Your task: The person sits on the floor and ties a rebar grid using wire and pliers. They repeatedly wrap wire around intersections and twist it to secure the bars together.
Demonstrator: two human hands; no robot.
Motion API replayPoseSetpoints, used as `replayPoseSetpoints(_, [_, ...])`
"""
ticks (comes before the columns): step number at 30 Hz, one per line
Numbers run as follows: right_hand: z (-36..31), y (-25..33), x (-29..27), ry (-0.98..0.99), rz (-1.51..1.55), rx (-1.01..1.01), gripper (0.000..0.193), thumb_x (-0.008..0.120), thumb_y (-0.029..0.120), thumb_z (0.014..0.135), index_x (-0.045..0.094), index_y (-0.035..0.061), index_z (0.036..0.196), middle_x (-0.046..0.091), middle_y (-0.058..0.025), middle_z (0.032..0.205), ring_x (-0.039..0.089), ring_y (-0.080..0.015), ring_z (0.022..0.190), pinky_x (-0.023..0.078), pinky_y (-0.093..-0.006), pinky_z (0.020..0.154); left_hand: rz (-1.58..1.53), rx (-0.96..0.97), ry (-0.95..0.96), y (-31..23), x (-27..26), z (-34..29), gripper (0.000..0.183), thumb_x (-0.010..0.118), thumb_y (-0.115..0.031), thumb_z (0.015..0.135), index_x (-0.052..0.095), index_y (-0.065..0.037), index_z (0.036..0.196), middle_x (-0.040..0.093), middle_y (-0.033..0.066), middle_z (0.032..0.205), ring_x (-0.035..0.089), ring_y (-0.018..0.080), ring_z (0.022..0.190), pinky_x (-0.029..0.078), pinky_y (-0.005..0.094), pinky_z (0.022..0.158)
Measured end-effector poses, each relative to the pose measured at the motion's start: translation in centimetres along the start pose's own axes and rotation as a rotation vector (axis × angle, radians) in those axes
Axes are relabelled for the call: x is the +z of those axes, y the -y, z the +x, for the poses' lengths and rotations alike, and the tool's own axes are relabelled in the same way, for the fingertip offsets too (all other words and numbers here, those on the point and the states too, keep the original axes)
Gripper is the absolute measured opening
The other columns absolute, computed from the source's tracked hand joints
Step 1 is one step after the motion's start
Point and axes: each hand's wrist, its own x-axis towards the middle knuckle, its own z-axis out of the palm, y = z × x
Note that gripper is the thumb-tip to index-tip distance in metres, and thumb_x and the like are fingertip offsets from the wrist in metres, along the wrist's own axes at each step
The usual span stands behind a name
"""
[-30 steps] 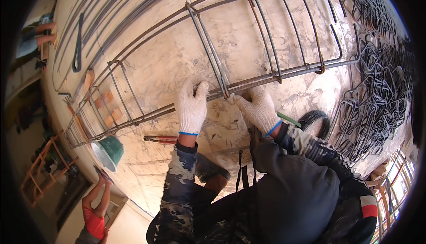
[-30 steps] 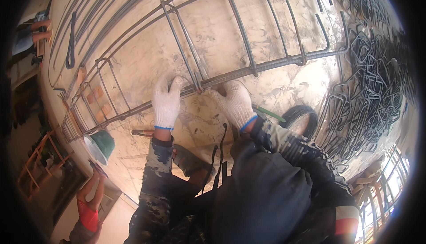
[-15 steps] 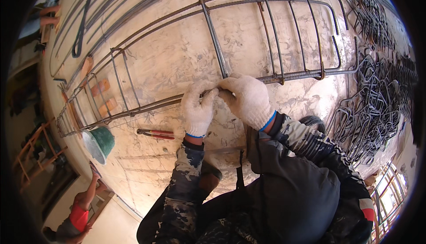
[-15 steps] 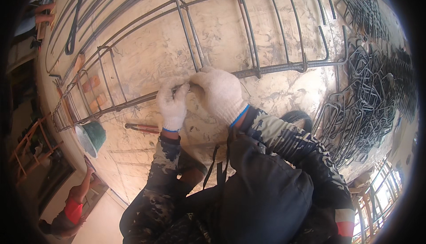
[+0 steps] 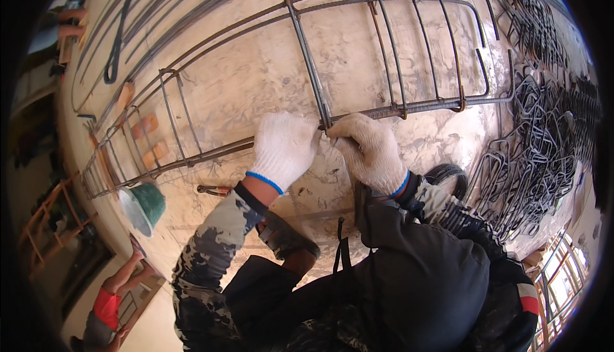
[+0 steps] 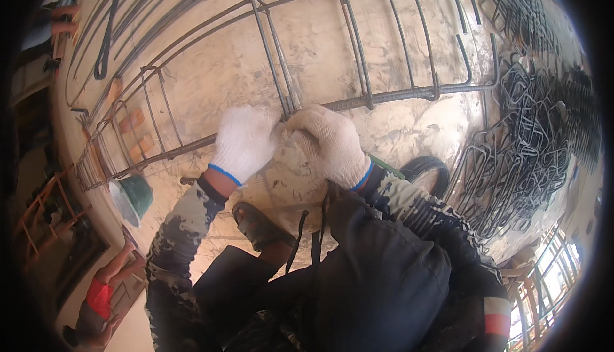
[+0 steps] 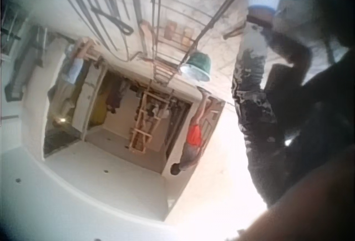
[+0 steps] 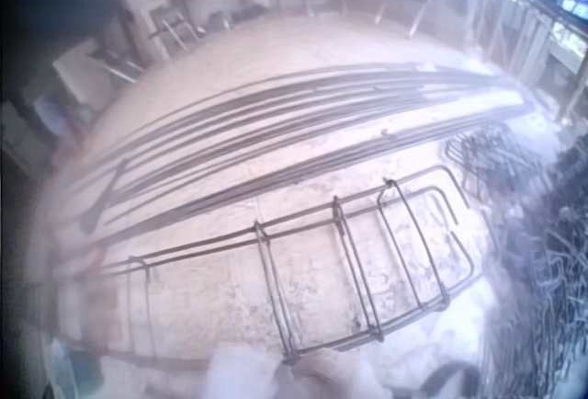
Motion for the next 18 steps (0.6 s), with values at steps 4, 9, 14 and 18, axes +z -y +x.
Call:
replayPoseSetpoints(4, [-2.4,-0.3,0.6,-0.029,-0.063,-0.072,0.021,0.08,-0.005,0.089,0.076,0.0046,0.107,0.077,-0.0157,0.102,0.077,-0.0365,0.095,0.061,-0.0435,0.08,-0.323,0.143,-0.128,3.1,2.7,0.5,0.024,0.071,-0.023,0.099,0.073,-0.001,0.09,0.072,0.0221,0.087,0.072,0.0413,0.087,0.056,0.0497,0.078])
replayPoseSetpoints(9, [-3.5,-1.4,1.0,-0.025,-0.083,-0.152,0.026,0.08,-0.003,0.086,0.075,0.0067,0.11,0.077,-0.0146,0.102,0.075,-0.0374,0.093,0.061,-0.0447,0.079,-0.769,-0.164,-0.095,2.7,4.9,0.9,0.026,0.065,-0.02,0.099,0.065,0.002,0.084,0.066,0.0219,0.083,0.068,0.0448,0.083,0.052,0.0525,0.075])
replayPoseSetpoints(14, [-1.9,-0.9,0.7,0.081,-0.068,-0.194,0.028,0.08,0.004,0.087,0.074,0.0104,0.113,0.076,-0.0124,0.103,0.075,-0.0379,0.092,0.06,-0.0451,0.078,-0.72,-0.076,-0.327,2.1,5.9,0.6,0.023,0.067,-0.018,0.095,0.065,-0.001,0.08,0.063,0.0206,0.08,0.063,0.045,0.079,0.05,0.0527,0.074])
replayPoseSetpoints(18, [4.0,0.4,0.9,0.208,-0.15,-0.141,0.019,0.073,0.017,0.093,0.074,0.0158,0.112,0.077,-0.0125,0.105,0.075,-0.0405,0.1,0.06,-0.0509,0.082,-0.531,-0.018,-0.733,-0.3,6.8,0.3,0.015,0.069,-0.013,0.09,0.066,-0.004,0.078,0.063,0.017,0.079,0.061,0.0438,0.081,0.048,0.0535,0.076])
